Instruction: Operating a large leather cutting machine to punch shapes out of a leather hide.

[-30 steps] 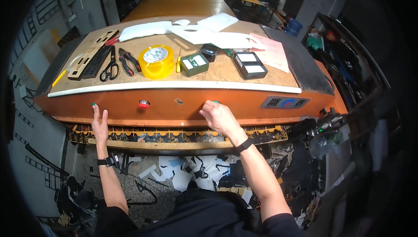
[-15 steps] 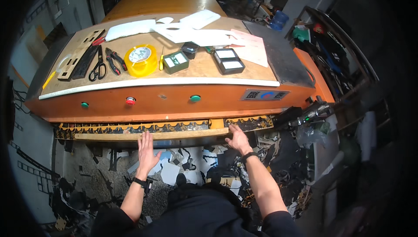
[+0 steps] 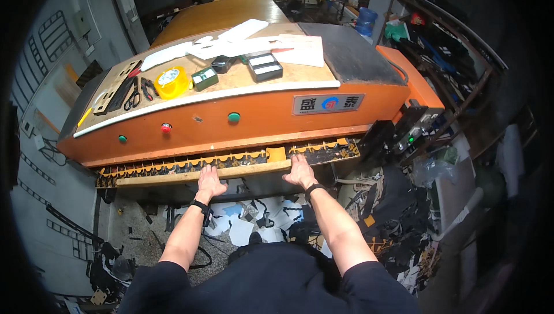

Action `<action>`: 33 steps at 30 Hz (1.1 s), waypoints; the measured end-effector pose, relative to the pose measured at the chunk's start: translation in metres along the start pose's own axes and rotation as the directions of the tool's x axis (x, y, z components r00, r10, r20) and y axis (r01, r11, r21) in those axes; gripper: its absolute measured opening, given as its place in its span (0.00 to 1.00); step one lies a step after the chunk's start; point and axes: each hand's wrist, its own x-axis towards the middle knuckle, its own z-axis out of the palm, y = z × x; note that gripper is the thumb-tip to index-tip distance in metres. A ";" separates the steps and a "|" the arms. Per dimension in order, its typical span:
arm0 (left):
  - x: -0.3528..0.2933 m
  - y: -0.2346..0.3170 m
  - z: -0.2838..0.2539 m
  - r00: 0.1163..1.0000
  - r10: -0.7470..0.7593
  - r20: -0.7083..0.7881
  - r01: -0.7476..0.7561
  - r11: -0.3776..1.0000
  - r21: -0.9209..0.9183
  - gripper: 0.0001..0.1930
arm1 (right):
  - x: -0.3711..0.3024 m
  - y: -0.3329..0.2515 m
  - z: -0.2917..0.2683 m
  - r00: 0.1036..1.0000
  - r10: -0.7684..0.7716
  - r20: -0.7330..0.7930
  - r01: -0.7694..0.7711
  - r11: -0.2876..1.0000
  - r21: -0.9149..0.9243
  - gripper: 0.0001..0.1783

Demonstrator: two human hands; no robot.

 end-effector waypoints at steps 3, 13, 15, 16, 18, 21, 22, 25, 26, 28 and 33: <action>-0.016 0.004 0.013 0.999 -0.015 -0.037 0.016 1.000 0.017 0.43 | -0.016 0.006 0.013 0.999 -0.030 -0.045 0.031 0.999 0.025 0.59; -0.038 0.033 0.051 0.919 0.139 -0.369 -0.222 0.955 -0.194 0.16 | -0.033 0.044 0.028 0.973 0.106 -0.206 0.025 0.838 0.545 0.29; -0.013 0.068 0.038 0.819 0.331 -0.469 -0.470 0.856 -0.216 0.16 | -0.014 0.062 0.032 0.862 0.179 -0.474 0.072 0.883 0.463 0.22; -0.001 0.080 0.035 0.829 0.337 -0.447 -0.469 0.854 -0.226 0.17 | -0.003 0.065 0.031 0.847 0.185 -0.498 0.066 0.893 0.444 0.21; 0.035 0.104 0.037 0.851 0.354 -0.388 -0.470 0.843 -0.263 0.22 | 0.017 0.071 0.018 0.861 0.205 -0.466 0.011 0.907 0.421 0.22; 0.068 0.124 0.048 0.880 0.384 -0.278 -0.456 0.847 -0.273 0.29 | 0.024 0.067 0.000 0.939 0.218 -0.268 -0.100 0.914 0.394 0.22; 0.072 0.128 0.052 0.877 0.427 -0.219 -0.473 0.847 -0.244 0.33 | 0.024 0.067 -0.003 0.953 0.204 -0.224 -0.121 0.934 0.337 0.21; 0.067 0.131 0.067 0.914 0.406 0.006 -0.397 0.896 -0.201 0.38 | 0.021 0.073 0.000 0.966 0.185 -0.182 -0.135 0.957 0.258 0.19; 0.062 0.129 0.073 0.922 0.387 0.002 -0.373 0.890 -0.261 0.40 | 0.019 0.076 0.002 0.975 0.159 -0.154 -0.118 0.963 0.244 0.18; 0.040 0.131 0.078 0.919 0.394 -0.016 -0.386 0.891 -0.239 0.40 | 0.004 0.083 0.009 0.979 0.143 -0.143 -0.100 0.957 0.272 0.16; 0.018 0.137 0.072 0.900 0.430 -0.070 -0.433 0.861 -0.268 0.38 | -0.025 0.133 0.039 0.977 0.208 -0.054 -0.087 0.613 0.785 0.06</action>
